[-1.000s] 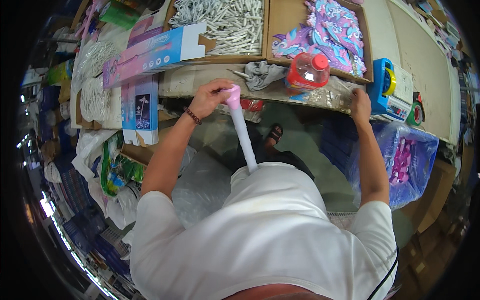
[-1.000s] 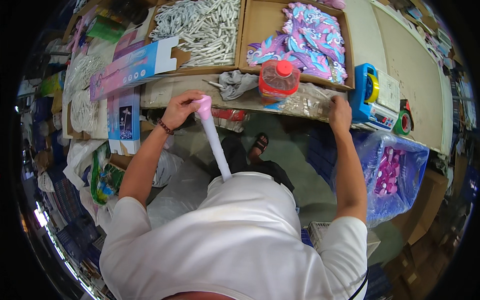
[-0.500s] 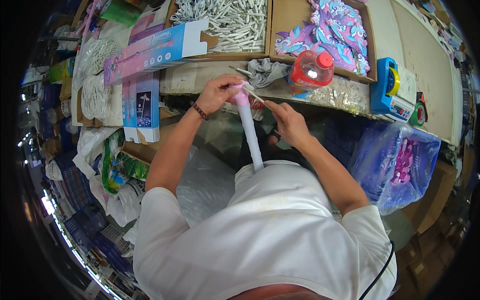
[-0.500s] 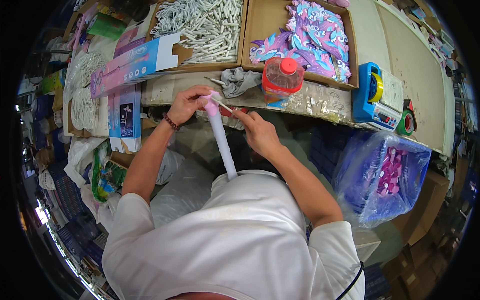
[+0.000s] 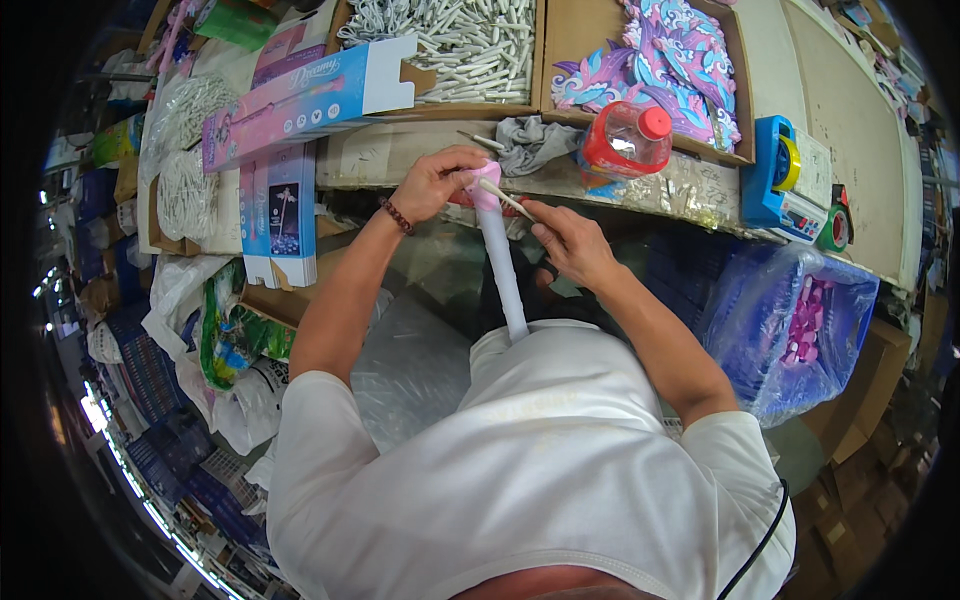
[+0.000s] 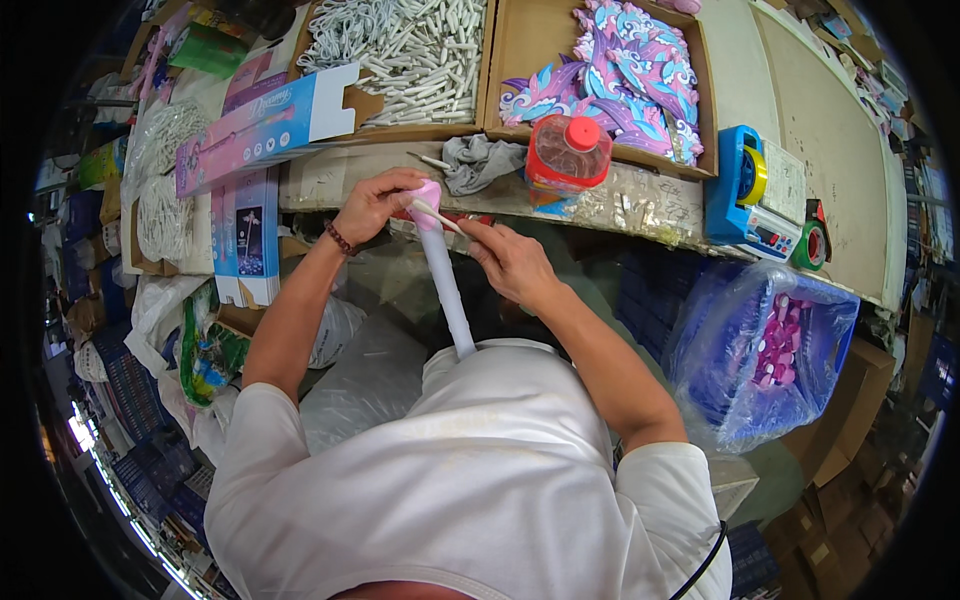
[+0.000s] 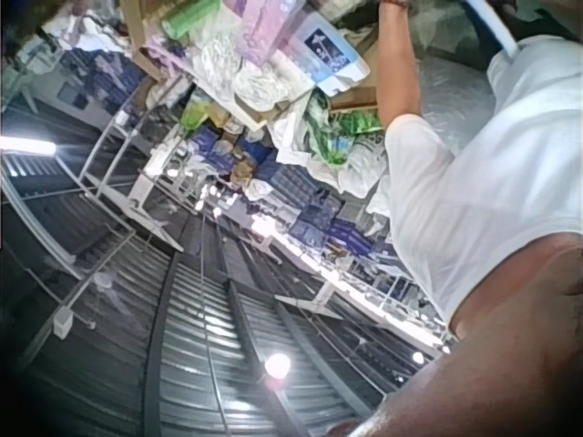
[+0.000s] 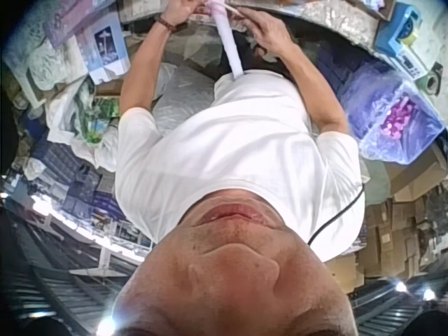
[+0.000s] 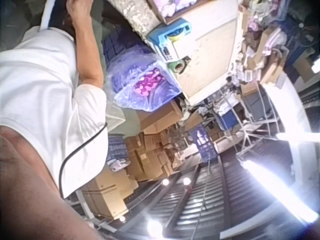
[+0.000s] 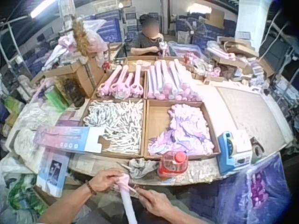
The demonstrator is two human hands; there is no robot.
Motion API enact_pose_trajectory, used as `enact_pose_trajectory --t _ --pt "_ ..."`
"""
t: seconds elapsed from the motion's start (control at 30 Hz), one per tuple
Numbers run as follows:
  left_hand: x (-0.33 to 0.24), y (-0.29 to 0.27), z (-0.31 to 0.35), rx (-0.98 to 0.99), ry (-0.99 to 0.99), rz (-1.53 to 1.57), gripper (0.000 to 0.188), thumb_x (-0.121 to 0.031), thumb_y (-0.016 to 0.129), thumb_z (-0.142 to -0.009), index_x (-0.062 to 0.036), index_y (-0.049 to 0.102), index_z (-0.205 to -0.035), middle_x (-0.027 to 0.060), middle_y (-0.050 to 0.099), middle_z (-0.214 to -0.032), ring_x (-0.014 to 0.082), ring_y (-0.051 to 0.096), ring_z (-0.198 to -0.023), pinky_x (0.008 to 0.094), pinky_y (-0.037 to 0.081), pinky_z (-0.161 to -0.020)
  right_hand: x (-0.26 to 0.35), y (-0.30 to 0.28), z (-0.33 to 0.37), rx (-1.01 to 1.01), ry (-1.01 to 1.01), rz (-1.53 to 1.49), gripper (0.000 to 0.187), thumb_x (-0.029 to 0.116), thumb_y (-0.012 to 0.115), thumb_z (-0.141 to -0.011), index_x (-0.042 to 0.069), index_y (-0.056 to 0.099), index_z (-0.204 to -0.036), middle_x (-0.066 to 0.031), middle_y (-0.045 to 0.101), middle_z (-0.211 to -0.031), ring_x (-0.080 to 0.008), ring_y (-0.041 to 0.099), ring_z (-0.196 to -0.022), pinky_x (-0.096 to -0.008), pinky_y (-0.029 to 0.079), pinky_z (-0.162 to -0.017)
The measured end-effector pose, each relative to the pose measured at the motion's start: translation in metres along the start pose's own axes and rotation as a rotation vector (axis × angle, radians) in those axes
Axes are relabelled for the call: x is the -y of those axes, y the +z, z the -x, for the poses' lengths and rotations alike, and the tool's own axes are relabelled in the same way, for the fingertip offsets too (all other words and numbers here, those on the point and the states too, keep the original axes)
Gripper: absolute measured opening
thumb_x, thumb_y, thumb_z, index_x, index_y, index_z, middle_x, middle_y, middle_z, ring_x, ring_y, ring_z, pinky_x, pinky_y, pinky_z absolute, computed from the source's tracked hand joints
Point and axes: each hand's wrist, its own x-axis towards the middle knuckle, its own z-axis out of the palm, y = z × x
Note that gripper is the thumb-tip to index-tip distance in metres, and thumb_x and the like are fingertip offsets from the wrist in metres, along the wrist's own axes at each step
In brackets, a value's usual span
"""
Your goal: The person assembles pink bubble-blowing toys by inserting a white stick into the pink head, wiping the head with a cloth, and placing the completed units into a cardboard box. The person handles the bubble-blower heads, sticks, and a cloth throughout the process.
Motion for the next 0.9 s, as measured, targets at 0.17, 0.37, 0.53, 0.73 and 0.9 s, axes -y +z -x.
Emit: enact_pose_trajectory --t 0.17,0.37,0.53,0.73,0.9 --pt "0.005 -0.003 -0.002 0.014 0.02 0.003 0.022 0.002 0.057 -0.09 0.0012 0.064 -0.112 0.0111 0.058 -0.123 0.0191 0.056 -0.111 0.0319 0.047 -0.096 -0.001 -0.007 -0.01 0.088 -0.028 0.18 0.042 0.012 0.061 -0.087 0.024 0.058 -0.127 -0.0081 0.06 -0.083 -0.0314 0.061 -0.068 -0.0424 0.049 -0.058" --pt "0.012 -0.011 -0.004 0.029 0.123 -0.105 0.022 0.0 0.058 -0.09 0.001 0.064 -0.111 0.0114 0.058 -0.123 0.0196 0.057 -0.111 0.0324 0.047 -0.096 -0.016 -0.003 0.019 0.069 0.062 0.146 0.041 0.014 0.062 -0.087 0.026 0.06 -0.126 -0.0081 0.058 -0.078 -0.0321 0.06 -0.065 -0.0421 0.048 -0.056" --pt "0.011 -0.009 -0.006 0.04 0.108 -0.114 0.023 0.002 0.057 -0.09 0.0002 0.064 -0.112 0.0109 0.056 -0.124 0.0202 0.057 -0.111 0.0327 0.047 -0.097 -0.01 -0.01 0.012 0.043 0.074 0.092 0.04 0.011 0.061 -0.087 0.025 0.06 -0.125 -0.0077 0.059 -0.078 -0.0314 0.061 -0.066 -0.0412 0.049 -0.056" --pt "0.001 0.002 -0.008 0.016 -0.006 -0.059 0.022 0.001 0.058 -0.09 0.0002 0.064 -0.111 0.0112 0.057 -0.123 0.0201 0.056 -0.112 0.0331 0.047 -0.098 -0.013 -0.008 -0.005 0.047 -0.021 0.196 0.043 0.011 0.062 -0.085 0.024 0.059 -0.126 -0.0059 0.06 -0.078 -0.0296 0.061 -0.067 -0.0401 0.049 -0.054" --pt "0.007 0.001 -0.011 0.05 0.068 -0.061 0.022 0.0 0.057 -0.091 0.0004 0.064 -0.111 0.0109 0.057 -0.124 0.0199 0.056 -0.111 0.033 0.047 -0.097 -0.012 -0.011 -0.005 0.041 -0.013 0.156 0.044 0.01 0.062 -0.084 0.025 0.059 -0.126 -0.0087 0.057 -0.075 -0.032 0.059 -0.064 -0.0416 0.048 -0.055"
